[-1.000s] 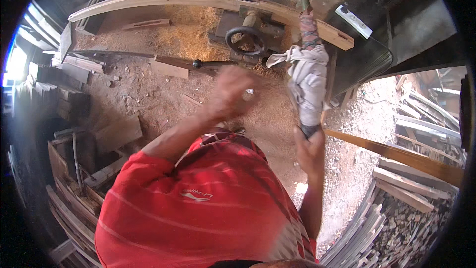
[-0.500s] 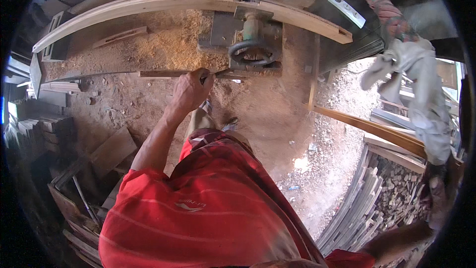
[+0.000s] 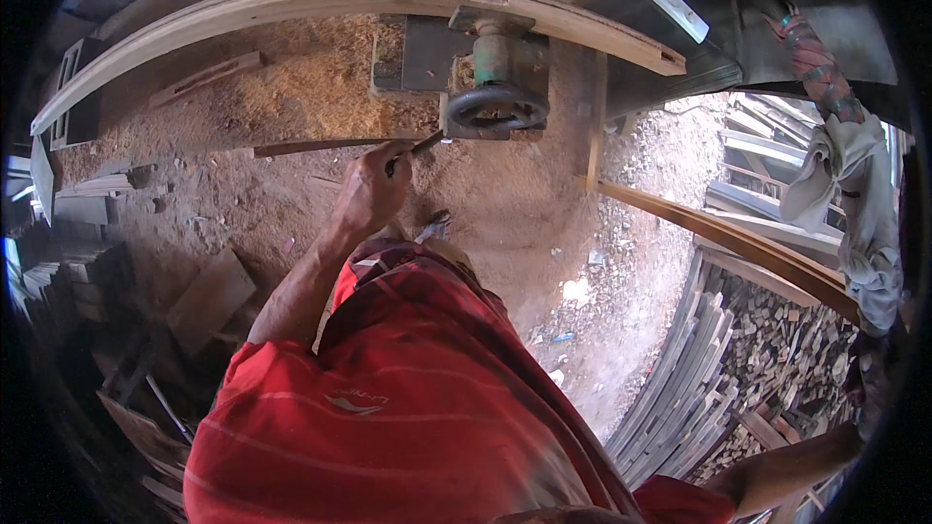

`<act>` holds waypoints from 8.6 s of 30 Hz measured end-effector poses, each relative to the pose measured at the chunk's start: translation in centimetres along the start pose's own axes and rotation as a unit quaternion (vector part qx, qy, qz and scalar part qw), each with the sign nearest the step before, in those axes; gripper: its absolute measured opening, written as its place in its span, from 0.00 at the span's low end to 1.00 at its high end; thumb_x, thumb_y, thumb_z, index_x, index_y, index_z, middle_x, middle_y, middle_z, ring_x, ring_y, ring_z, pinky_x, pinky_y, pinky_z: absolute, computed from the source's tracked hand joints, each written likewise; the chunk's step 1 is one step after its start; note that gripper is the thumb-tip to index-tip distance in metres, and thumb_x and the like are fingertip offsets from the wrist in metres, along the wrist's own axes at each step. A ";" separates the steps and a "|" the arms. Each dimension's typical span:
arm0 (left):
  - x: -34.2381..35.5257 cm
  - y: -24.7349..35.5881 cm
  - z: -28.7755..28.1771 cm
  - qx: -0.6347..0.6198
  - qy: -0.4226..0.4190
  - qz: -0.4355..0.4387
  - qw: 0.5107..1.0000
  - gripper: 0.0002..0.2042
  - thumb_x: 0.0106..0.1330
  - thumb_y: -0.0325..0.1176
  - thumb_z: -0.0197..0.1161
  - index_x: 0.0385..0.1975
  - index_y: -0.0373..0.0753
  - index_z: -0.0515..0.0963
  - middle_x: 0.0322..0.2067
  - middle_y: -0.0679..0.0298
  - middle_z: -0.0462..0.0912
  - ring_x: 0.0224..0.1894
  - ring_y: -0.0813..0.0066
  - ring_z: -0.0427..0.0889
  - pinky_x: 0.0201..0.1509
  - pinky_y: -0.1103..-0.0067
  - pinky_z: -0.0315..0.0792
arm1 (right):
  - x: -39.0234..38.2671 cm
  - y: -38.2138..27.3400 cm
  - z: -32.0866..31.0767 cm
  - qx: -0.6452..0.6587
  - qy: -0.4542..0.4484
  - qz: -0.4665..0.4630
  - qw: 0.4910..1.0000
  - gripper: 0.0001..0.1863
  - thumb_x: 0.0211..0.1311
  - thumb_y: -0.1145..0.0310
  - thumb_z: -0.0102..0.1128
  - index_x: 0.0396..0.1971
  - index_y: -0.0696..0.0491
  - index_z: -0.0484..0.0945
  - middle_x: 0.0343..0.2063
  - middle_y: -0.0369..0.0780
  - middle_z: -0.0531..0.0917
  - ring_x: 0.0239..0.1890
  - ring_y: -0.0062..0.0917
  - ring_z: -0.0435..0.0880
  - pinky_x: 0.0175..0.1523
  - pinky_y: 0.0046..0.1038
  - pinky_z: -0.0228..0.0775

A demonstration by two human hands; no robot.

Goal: The person uses a woodworking machine to process a wooden board, turning a handwheel to adjust the machine and pulling a lever to engage the cutter. The person then carries the processed board to another area and places it onto a stack of similar wooden components.

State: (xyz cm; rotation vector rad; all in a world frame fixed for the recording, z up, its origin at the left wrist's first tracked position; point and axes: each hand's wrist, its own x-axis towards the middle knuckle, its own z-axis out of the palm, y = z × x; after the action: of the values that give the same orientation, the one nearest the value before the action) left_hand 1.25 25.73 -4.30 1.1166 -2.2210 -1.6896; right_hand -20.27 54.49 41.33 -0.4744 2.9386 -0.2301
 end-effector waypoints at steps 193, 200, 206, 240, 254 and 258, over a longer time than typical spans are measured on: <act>2.1 -0.7 -0.4 0.364 -0.049 0.085 0.926 0.17 0.68 0.46 0.61 0.30 0.36 0.81 0.23 0.53 0.82 0.29 0.53 0.83 0.37 0.61 0.75 | -2.5 6.6 6.2 0.110 -0.092 -0.153 0.978 0.53 0.51 0.46 0.65 0.69 0.66 0.56 0.29 0.42 0.79 0.22 0.19 0.75 0.26 0.20 0.64; 2.2 -1.3 0.0 0.355 -0.058 0.074 0.930 0.18 0.67 0.48 0.61 0.31 0.36 0.81 0.24 0.52 0.82 0.31 0.52 0.84 0.38 0.60 0.75 | -2.4 6.3 4.6 0.252 -0.111 -0.112 0.955 0.21 0.55 0.60 0.70 0.40 0.61 0.77 0.29 0.41 0.80 0.24 0.24 0.75 0.28 0.27 0.68; 2.2 -1.1 -0.2 0.363 -0.064 0.059 0.928 0.18 0.67 0.48 0.61 0.33 0.35 0.81 0.26 0.49 0.82 0.32 0.49 0.84 0.40 0.59 0.76 | -2.7 4.4 5.2 0.204 -0.096 -0.094 0.970 0.23 0.57 0.61 0.68 0.45 0.62 0.77 0.30 0.42 0.80 0.23 0.28 0.76 0.30 0.28 0.70; 3.1 -1.3 -1.4 0.172 -0.092 -0.001 0.981 0.19 0.64 0.43 0.59 0.25 0.27 0.80 0.20 0.44 0.80 0.25 0.53 0.84 0.35 0.61 0.75 | -4.2 6.4 13.5 0.139 -0.101 0.004 0.985 0.26 0.59 0.71 0.61 0.56 0.61 0.66 0.33 0.36 0.77 0.28 0.16 0.75 0.34 0.22 0.70; 3.4 -0.8 -1.5 0.167 -0.163 -0.034 0.972 0.19 0.69 0.42 0.55 0.36 0.29 0.81 0.26 0.46 0.82 0.32 0.56 0.85 0.40 0.62 0.75 | -4.6 9.8 17.2 0.076 -0.066 -0.081 0.992 0.25 0.62 0.70 0.60 0.57 0.61 0.65 0.28 0.35 0.77 0.25 0.13 0.73 0.30 0.19 0.67; 3.4 -1.8 -1.3 0.156 -0.148 -0.012 0.976 0.18 0.69 0.41 0.55 0.36 0.29 0.81 0.26 0.47 0.82 0.32 0.56 0.85 0.41 0.62 0.74 | -4.1 10.3 15.9 0.054 -0.087 -0.056 0.993 0.26 0.60 0.69 0.64 0.57 0.61 0.67 0.30 0.35 0.78 0.26 0.16 0.74 0.31 0.22 0.68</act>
State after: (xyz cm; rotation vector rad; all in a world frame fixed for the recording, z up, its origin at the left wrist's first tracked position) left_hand 0.30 22.43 -6.50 1.0080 -2.7461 -1.6480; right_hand -16.66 63.46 24.48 -0.6109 2.7174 -0.3420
